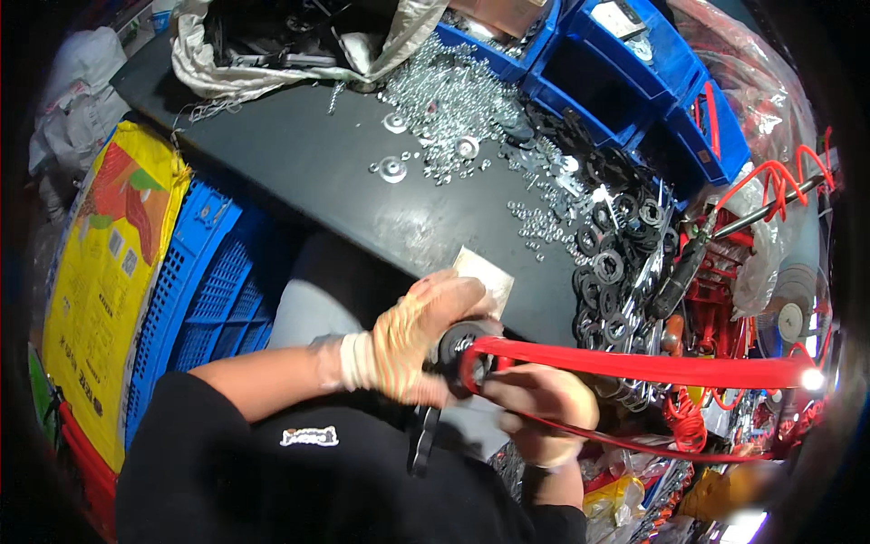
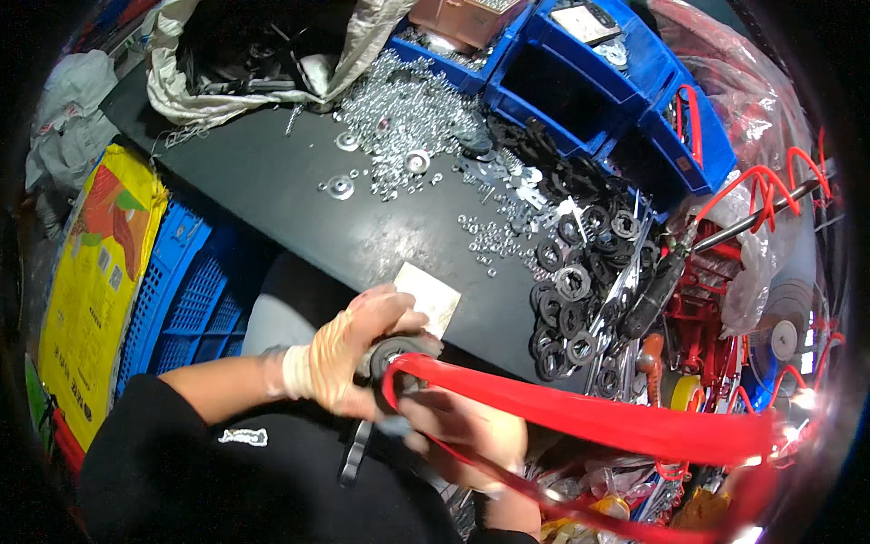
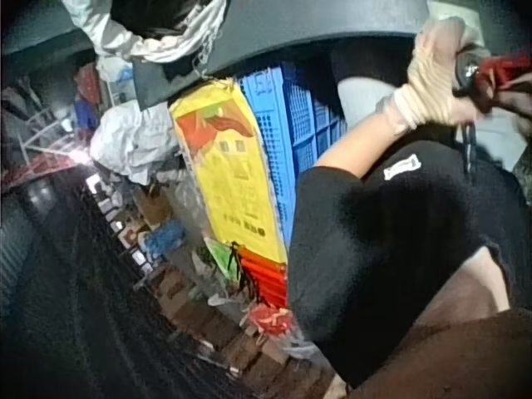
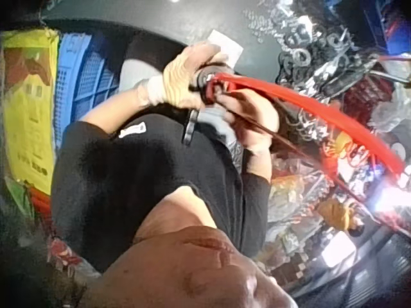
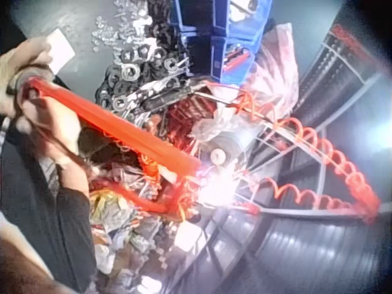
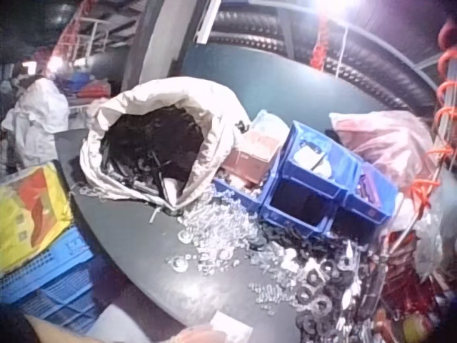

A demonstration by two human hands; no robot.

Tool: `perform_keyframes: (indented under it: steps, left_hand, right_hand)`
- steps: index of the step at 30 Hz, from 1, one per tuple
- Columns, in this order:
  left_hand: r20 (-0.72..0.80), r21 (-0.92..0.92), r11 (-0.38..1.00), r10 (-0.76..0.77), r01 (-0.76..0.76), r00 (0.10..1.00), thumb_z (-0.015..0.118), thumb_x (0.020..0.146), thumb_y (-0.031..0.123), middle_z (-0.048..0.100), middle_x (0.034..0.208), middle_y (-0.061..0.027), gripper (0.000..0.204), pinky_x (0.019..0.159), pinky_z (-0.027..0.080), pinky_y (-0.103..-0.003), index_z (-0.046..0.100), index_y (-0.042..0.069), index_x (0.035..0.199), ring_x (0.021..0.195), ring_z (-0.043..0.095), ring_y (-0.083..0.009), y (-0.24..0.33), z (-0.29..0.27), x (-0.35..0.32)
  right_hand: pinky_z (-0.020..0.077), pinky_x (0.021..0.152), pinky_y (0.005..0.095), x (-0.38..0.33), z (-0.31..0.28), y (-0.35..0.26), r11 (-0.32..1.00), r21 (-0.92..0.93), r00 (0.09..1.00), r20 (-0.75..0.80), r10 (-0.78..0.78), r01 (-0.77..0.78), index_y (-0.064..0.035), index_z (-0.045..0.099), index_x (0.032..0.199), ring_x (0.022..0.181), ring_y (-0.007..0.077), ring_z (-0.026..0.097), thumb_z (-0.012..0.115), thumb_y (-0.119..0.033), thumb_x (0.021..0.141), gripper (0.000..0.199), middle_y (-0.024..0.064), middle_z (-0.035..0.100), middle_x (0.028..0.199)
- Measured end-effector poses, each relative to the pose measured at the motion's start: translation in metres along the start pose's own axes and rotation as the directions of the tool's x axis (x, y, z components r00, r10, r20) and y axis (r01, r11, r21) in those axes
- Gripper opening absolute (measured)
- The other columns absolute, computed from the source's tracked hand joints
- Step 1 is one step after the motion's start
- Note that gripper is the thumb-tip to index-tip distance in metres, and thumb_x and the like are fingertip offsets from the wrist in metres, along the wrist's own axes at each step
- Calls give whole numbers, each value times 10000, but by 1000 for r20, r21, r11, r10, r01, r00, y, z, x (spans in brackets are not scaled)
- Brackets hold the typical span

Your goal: The person joins small metal brackets, screws, and washers using a red assembly fixture and a power driver.

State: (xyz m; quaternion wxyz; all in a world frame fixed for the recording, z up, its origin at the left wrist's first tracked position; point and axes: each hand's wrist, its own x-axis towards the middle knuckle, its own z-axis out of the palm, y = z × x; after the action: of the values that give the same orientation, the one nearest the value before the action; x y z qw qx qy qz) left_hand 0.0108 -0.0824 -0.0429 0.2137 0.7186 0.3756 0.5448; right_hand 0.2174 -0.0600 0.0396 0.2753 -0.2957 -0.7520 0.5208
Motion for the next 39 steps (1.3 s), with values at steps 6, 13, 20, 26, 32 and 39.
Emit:
perform_keyframes:
  steps: [6,13,20,26,32,39]
  left_hand:
    - [70,160,987,8,-19,998,774,611,351,622,1091,-31,580,995,334,-518,556,130,1102,1052,573,-269,-2,14,14]
    - [109,-129,938,-308,321,945,706,688,450,614,1038,-13,493,1037,314,-478,619,172,1085,1048,580,-232,-17,34,-17]
    - [57,120,991,-60,52,997,775,622,400,601,1080,-80,724,1047,272,-535,507,90,1218,1068,559,-319,4,5,8]
    - [109,20,997,-71,69,992,819,460,274,538,1221,-145,1010,1070,241,-533,383,32,1339,1200,456,-394,11,-12,8]
    - [52,153,987,-64,55,997,790,461,303,561,1112,-103,748,1021,324,-528,541,125,1143,1091,540,-304,5,18,9]
    - [-146,150,980,-105,127,984,807,546,313,599,1037,-39,556,902,424,-444,621,151,1045,1007,559,-305,13,18,4]
  right_hand:
    - [534,592,385,76,-69,59,821,547,675,544,-499,166,69,637,827,638,290,629,580,-397,900,475,242,635,898]
    - [508,768,366,110,-23,-39,982,-3,708,694,-133,188,-36,664,965,880,313,641,640,-338,803,343,131,649,939]
    - [501,676,379,53,-16,5,957,-72,884,408,-229,282,-26,667,831,700,275,634,629,-319,886,301,91,630,719]
    - [497,633,338,27,-1,7,953,36,934,211,287,-301,-5,686,835,645,215,613,631,-473,846,471,83,634,712]
    - [499,754,354,40,-26,31,961,236,869,435,-234,140,55,628,990,896,215,621,694,-357,820,450,140,642,994]
    - [499,726,281,223,-61,45,813,-557,971,-50,-235,168,-9,694,921,794,149,648,624,-225,825,247,87,694,856]
